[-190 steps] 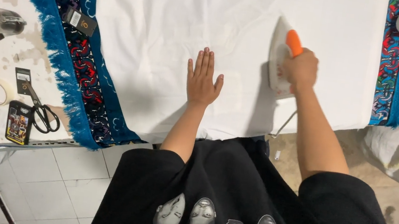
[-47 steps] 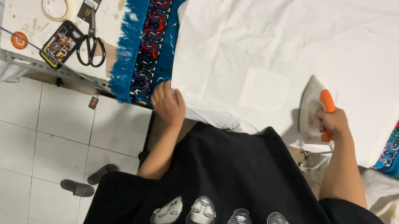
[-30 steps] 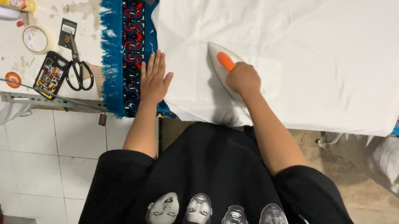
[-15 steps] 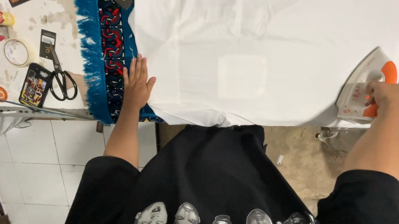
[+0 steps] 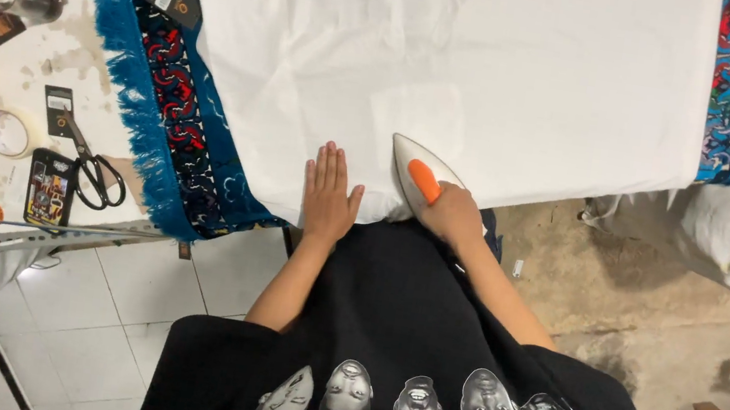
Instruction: The person takes a white shirt from a basket, spreads it out on a padded surface, sprays it with water, and irons it to remove wrinkles.
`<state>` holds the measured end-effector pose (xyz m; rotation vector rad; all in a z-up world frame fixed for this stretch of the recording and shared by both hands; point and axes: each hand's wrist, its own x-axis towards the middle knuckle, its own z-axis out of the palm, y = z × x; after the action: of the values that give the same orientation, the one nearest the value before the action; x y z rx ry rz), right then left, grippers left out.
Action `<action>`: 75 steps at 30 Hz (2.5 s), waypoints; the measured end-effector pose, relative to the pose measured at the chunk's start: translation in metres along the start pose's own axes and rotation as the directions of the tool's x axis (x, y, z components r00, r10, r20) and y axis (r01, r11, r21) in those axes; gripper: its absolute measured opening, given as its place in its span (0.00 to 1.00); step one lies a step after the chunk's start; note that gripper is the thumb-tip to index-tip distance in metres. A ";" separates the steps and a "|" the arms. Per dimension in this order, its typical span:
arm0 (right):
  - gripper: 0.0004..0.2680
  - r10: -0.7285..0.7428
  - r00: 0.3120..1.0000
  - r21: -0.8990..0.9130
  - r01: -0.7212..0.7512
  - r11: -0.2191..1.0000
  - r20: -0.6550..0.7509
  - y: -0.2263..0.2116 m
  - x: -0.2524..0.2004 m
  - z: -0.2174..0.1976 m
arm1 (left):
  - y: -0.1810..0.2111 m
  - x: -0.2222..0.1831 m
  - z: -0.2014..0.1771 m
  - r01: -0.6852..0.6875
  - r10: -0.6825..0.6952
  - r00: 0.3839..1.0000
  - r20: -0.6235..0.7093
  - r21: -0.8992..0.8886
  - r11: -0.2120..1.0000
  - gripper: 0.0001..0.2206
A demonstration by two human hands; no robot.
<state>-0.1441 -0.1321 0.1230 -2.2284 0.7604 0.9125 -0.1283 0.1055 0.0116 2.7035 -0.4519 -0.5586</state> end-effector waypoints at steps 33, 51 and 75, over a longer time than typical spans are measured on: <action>0.15 -0.061 0.998 0.143 0.062 0.988 -0.012 0.106 0.089 -0.090 | 0.116 0.080 0.017 0.109 -0.107 0.980 -0.167 -0.001 0.994 0.31; 0.11 0.224 0.887 0.353 -0.075 0.933 -0.403 0.268 0.244 -0.274 | 0.110 0.078 0.044 0.122 -0.114 0.986 -0.123 0.054 0.991 0.36; 0.09 0.151 0.923 0.220 -0.074 0.973 -0.354 0.262 0.193 -0.256 | 0.106 0.080 0.046 0.098 -0.085 0.984 -0.157 0.076 0.992 0.34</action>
<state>-0.1063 -0.5365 0.0435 -2.2143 1.1113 0.4400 -0.1035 -0.0309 -0.0128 2.8327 -0.3174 -0.3594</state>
